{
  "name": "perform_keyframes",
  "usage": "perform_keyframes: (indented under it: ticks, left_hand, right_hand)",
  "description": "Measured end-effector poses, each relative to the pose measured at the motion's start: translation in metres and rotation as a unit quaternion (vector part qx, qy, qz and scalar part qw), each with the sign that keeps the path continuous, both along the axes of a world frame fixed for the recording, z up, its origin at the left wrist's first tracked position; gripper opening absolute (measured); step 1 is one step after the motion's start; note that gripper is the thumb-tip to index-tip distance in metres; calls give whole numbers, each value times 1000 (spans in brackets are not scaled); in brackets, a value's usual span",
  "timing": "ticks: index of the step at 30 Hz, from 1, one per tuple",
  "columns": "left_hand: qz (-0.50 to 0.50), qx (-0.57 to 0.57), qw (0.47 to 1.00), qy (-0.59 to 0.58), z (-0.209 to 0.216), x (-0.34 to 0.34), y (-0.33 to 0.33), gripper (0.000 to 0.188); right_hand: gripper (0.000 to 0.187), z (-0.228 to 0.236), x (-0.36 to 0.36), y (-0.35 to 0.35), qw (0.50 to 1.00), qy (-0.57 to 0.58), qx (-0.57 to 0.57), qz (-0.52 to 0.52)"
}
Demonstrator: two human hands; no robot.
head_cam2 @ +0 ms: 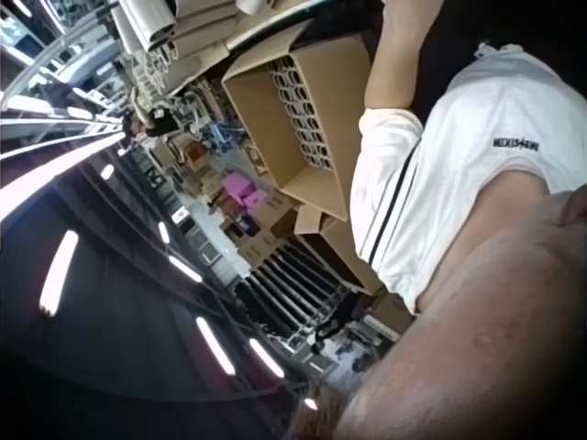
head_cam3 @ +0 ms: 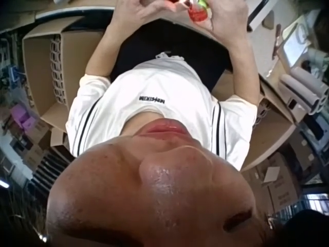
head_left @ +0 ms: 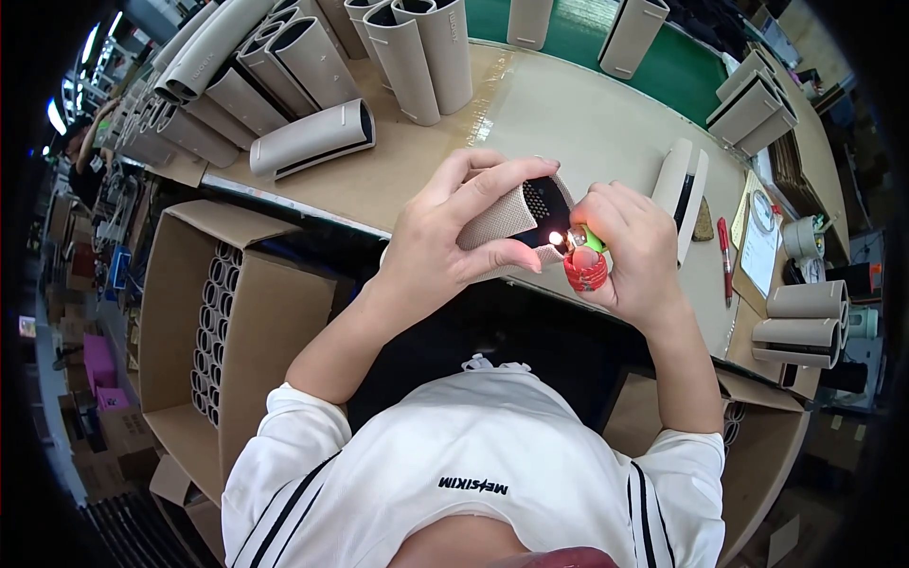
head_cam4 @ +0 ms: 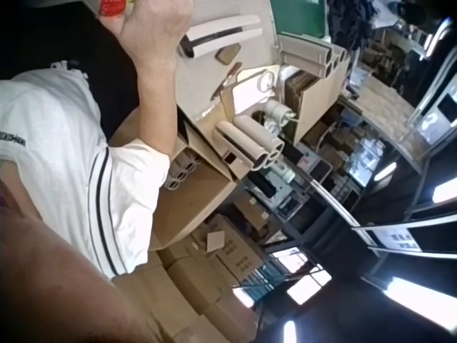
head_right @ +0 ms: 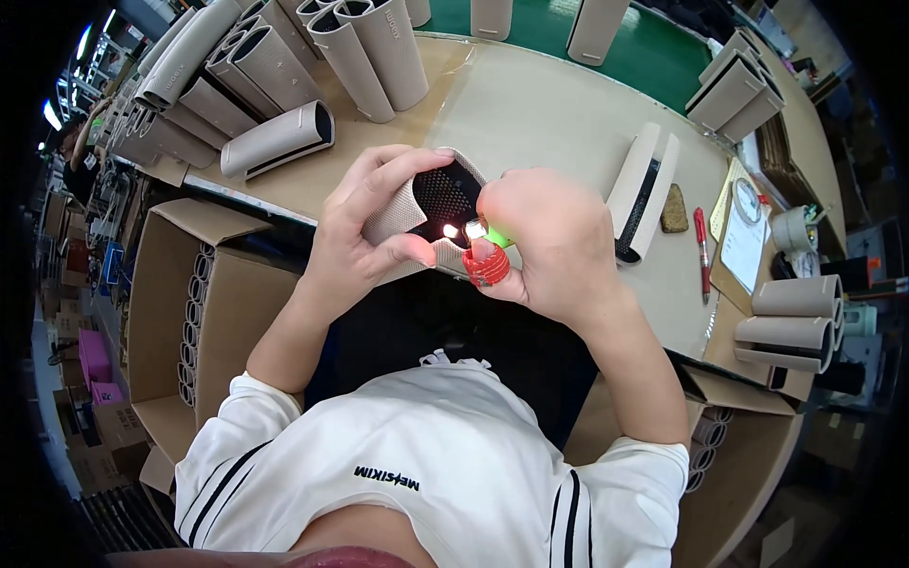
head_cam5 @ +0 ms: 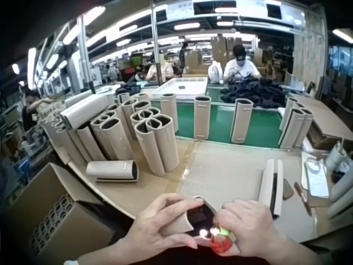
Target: Seal the mesh fabric edges inside cylindrical parts using a lighter and sort them into a box.
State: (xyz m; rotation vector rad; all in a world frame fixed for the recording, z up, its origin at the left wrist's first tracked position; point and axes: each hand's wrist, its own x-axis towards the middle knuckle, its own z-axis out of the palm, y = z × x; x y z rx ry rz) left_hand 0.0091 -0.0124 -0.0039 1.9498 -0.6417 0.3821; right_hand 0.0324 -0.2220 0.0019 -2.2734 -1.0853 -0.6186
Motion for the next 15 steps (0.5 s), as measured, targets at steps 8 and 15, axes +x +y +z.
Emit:
perform_keyframes:
  ticks: [8,15]
  left_hand:
    - [23,-6,1000,-7,0,-1,-1,64]
    - [36,-23,999,9,2,-3,-4,65]
  right_hand:
    - [37,-5,2,-1,998,-60,-30,-17]
    - [38,-13,-20,0,988,-147,-19,-40]
